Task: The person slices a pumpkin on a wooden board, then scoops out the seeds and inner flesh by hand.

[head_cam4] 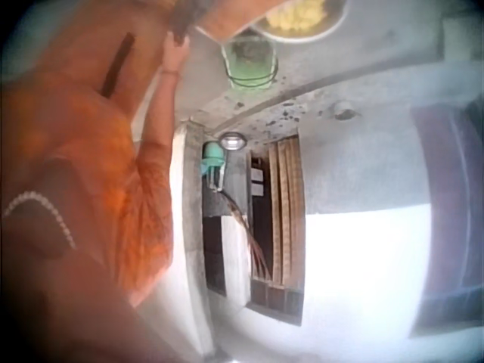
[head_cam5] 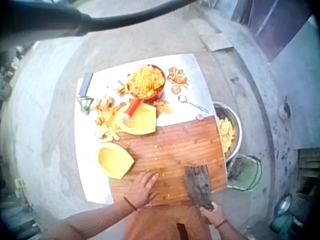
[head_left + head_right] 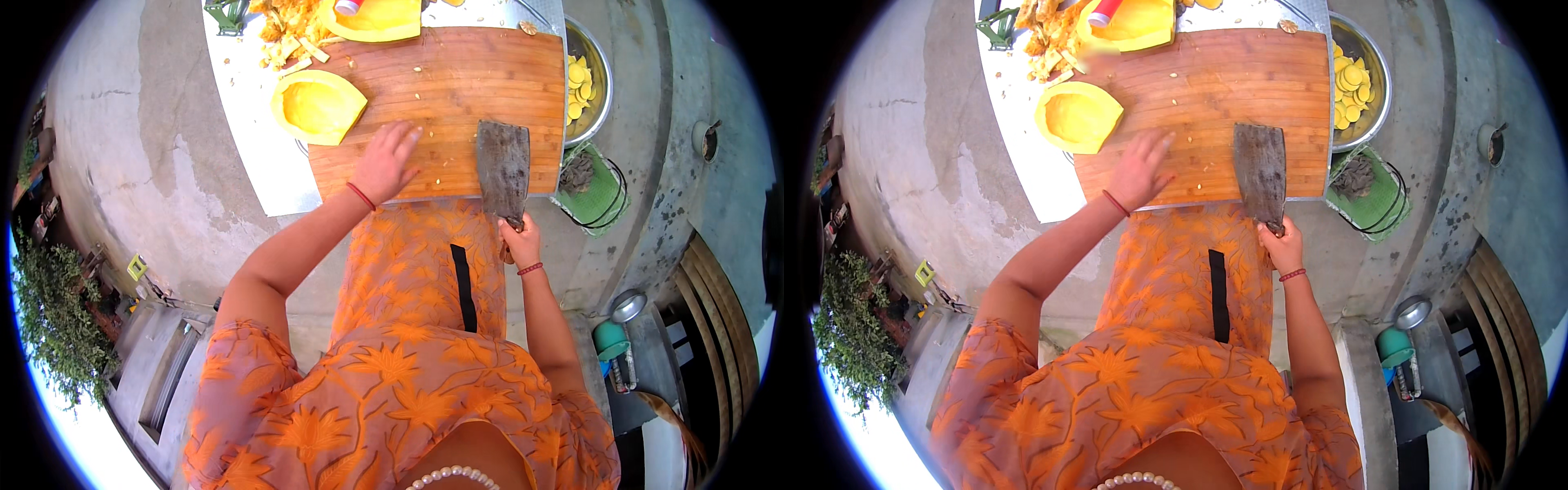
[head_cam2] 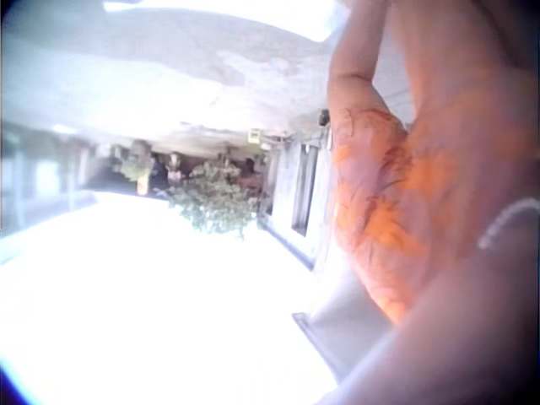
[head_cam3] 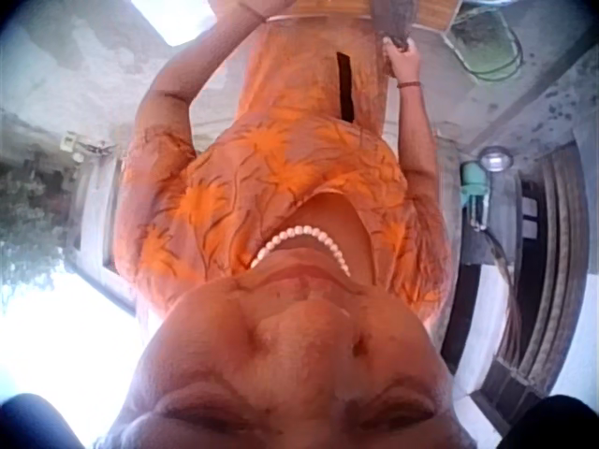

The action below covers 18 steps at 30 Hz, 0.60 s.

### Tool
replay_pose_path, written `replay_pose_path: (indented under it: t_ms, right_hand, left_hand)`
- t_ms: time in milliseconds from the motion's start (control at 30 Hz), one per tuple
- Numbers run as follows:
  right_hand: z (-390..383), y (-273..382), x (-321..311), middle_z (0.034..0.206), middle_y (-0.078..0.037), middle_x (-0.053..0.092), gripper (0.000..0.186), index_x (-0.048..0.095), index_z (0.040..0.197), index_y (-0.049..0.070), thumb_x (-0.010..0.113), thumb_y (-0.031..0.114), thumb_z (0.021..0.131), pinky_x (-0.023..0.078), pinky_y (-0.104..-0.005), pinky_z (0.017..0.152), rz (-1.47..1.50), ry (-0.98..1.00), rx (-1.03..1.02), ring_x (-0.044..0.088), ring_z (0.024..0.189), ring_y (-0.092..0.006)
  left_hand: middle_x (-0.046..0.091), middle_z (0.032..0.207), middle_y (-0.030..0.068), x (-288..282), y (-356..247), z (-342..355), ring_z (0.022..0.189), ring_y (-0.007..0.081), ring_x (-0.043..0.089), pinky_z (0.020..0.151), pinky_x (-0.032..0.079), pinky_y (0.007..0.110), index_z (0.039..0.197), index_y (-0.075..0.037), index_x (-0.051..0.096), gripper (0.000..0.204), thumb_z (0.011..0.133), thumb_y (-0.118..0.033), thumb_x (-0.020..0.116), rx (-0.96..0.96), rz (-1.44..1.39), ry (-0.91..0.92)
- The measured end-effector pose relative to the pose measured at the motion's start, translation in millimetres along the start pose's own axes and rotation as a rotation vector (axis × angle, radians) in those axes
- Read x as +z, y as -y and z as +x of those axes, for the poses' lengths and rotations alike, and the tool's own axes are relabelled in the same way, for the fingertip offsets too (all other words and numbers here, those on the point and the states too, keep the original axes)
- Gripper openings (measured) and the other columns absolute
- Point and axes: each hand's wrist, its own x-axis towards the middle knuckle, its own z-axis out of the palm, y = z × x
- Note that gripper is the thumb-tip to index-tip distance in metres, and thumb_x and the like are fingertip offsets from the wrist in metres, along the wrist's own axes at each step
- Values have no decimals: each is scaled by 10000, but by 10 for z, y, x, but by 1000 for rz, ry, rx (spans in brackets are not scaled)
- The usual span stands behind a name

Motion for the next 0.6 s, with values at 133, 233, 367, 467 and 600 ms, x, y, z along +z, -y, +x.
replay_pose_path:
  t_ms: [133,233,367,467,600]
  right_hand:
    - [88,-164,131,739,-34,610,113,569,969,19,664,28,908,487,-280,567,266,-114,122,569,600,-111]
    - [130,-352,130,727,-40,599,115,551,979,20,645,12,913,501,-294,570,337,-158,97,572,593,-127]
    - [151,-435,203,735,-46,600,115,543,977,25,638,3,916,500,-298,569,395,-181,96,572,601,-130]
    - [184,-507,310,739,-49,594,130,531,977,35,642,-1,918,504,-306,577,449,-167,113,575,617,-134]
    - [305,-651,431,744,-54,594,157,521,980,46,662,15,919,507,-310,587,626,-116,82,572,616,-138]
  left_hand:
    - [333,1575,145,930,-216,-231,1475,369,262,1187,159,633,1533,-207,366,828,835,-509,692,221,178,112]
    - [311,1599,118,1044,6,221,1501,366,216,1180,112,671,1539,-267,362,825,833,-581,649,274,256,13]
    - [298,1607,136,591,418,1063,1498,385,217,1180,146,648,1532,-151,365,773,899,-525,606,39,300,-274]
    - [309,1596,168,598,553,1175,1492,395,225,1195,176,601,1503,-53,377,750,923,-471,601,1,222,-345]
    - [354,1557,212,939,114,967,1473,403,268,1204,221,547,1468,-10,409,712,918,-410,621,317,95,-40]
